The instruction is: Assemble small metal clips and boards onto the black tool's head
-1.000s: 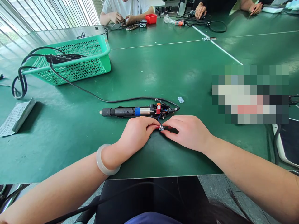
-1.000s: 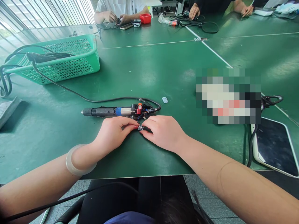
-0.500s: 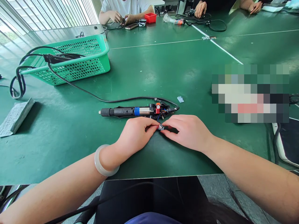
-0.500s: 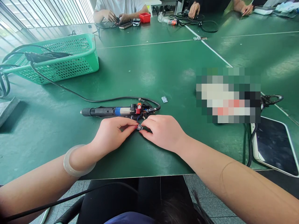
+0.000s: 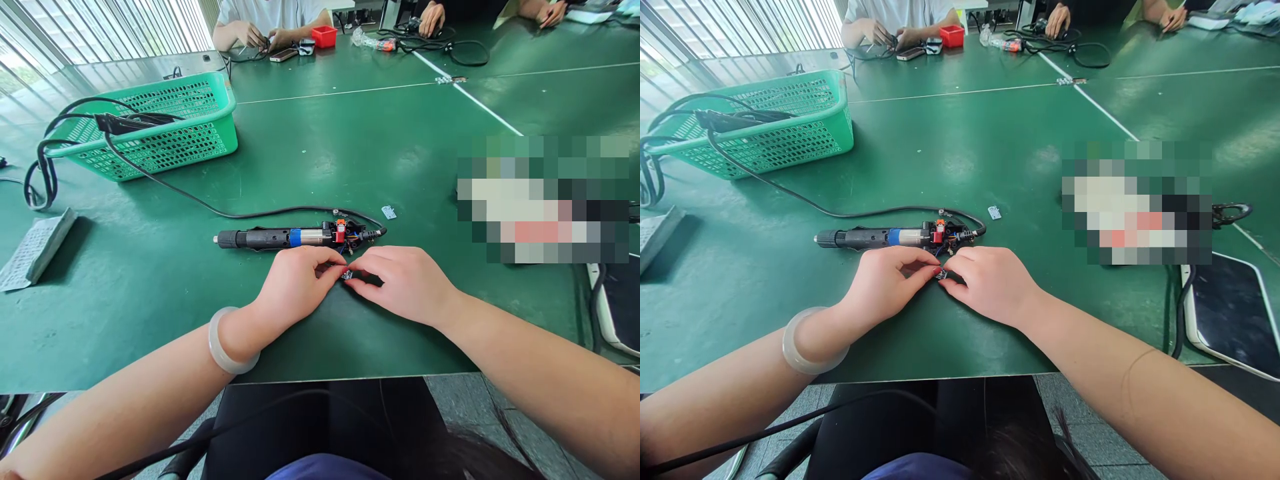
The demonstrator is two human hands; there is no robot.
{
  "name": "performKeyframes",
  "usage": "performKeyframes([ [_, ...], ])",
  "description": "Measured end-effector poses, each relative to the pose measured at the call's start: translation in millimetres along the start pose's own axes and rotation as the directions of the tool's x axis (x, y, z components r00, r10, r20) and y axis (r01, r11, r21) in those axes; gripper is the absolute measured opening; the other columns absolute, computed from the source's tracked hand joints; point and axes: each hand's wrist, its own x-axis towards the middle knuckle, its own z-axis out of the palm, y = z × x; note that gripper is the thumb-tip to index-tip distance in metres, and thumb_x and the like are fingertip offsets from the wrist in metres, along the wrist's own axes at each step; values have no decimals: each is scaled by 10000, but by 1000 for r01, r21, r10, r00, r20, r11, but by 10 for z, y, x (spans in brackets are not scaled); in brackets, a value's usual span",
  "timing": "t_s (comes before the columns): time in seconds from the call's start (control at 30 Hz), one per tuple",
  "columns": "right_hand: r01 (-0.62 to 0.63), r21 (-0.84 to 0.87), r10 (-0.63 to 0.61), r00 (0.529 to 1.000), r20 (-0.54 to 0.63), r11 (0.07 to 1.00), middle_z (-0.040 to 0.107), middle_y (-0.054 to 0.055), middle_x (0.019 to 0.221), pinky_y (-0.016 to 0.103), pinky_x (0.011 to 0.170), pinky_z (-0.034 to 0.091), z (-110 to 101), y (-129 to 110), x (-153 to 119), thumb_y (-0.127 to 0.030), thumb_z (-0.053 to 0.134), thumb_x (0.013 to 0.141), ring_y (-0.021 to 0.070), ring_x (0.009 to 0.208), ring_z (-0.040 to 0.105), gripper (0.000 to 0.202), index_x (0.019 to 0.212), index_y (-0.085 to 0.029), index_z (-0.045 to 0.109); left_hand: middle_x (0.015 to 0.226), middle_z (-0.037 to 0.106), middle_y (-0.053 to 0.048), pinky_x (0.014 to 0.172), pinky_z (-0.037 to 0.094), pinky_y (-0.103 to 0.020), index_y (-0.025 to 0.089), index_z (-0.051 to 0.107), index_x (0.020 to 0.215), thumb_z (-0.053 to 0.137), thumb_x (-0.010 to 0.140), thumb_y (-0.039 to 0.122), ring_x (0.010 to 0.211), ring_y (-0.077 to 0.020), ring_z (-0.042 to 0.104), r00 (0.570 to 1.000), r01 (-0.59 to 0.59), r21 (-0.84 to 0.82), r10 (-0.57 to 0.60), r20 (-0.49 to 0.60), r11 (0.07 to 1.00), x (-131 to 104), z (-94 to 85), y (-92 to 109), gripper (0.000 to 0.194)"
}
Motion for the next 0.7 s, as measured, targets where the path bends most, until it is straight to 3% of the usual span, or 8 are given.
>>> performKeyframes([
  [0.33,11,-35,-11,1000,1,999,657,13,691,275,577,390,24,-9,2,-307,584,850,145,640,595,179,779,-171,674,750,731,26,628,485,-229,213,715,816,641,763,219,613,-114,632,999,34,-55,-34,4,998,12,20,7,92],
  [0.7,15,-20,-15,1000,-3,1000,658,15,692,268,574,392,25,-13,5,-291,580,850,145,634,594,164,790,-172,675,707,709,2,645,541,-246,192,711,815,657,720,251,633,-122,639,973,230,-264,-212,97,937,59,42,-57,125],
])
